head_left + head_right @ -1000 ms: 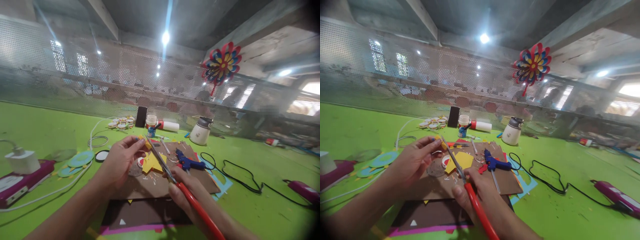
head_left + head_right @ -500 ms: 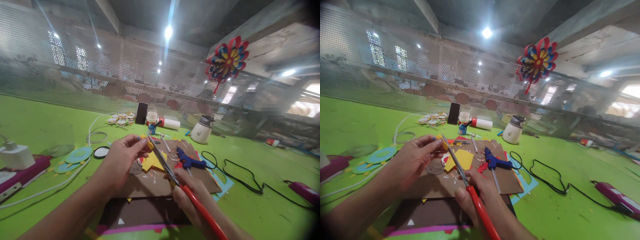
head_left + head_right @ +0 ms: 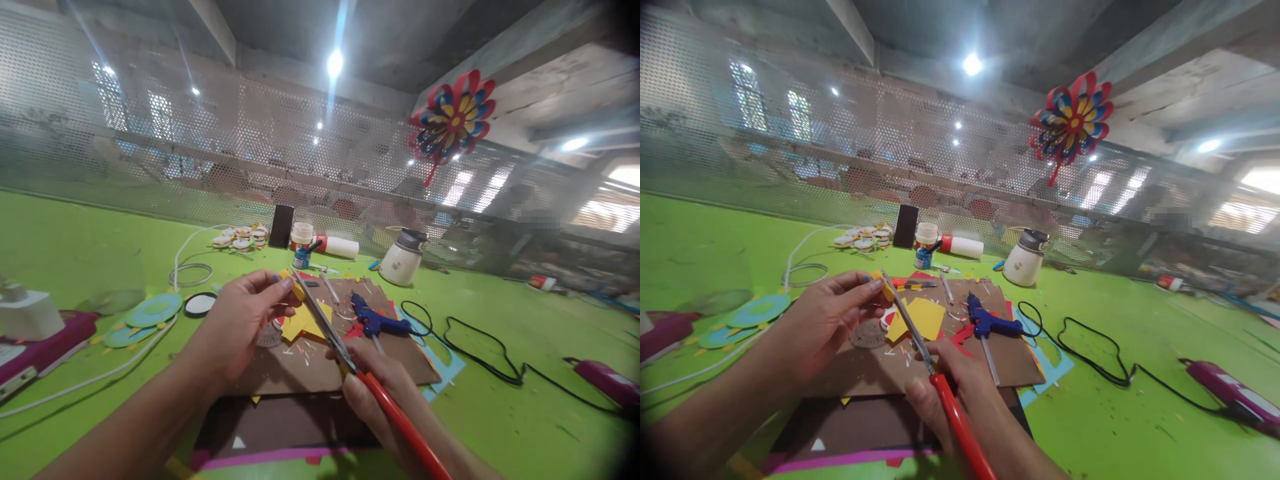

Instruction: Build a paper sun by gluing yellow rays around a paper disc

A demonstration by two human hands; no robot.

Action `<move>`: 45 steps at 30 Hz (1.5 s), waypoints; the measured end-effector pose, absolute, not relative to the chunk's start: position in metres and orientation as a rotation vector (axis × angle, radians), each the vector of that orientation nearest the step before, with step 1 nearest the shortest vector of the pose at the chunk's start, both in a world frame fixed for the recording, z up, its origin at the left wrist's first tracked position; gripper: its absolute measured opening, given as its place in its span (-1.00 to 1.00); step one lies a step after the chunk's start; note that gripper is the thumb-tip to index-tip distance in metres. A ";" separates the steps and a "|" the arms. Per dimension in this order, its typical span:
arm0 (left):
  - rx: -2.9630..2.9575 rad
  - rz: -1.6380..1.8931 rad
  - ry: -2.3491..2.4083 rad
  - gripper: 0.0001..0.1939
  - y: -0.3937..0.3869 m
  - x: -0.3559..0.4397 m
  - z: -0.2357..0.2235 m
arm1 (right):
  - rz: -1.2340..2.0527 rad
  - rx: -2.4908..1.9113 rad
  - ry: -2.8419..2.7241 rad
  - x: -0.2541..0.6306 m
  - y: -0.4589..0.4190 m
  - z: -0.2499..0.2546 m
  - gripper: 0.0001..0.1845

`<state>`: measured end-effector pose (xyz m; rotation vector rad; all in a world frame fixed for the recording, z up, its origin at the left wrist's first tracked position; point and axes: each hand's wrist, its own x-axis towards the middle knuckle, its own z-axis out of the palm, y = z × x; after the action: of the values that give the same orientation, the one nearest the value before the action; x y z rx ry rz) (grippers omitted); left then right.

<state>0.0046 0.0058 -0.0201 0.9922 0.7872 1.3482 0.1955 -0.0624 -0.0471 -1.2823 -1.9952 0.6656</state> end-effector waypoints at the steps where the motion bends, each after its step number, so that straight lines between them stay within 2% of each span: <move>1: 0.987 1.344 0.787 -0.88 0.006 0.005 -0.020 | 0.653 -1.278 -1.995 0.196 -0.062 -0.048 -0.35; 45: 1.028 1.299 0.714 -0.93 0.007 0.005 -0.022 | 0.622 -1.278 -1.997 0.201 -0.059 -0.057 -0.40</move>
<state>0.0045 0.0066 -0.0223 1.0278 0.7144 1.2994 0.2008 -0.0587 -0.0572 -1.2783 -1.9973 0.6216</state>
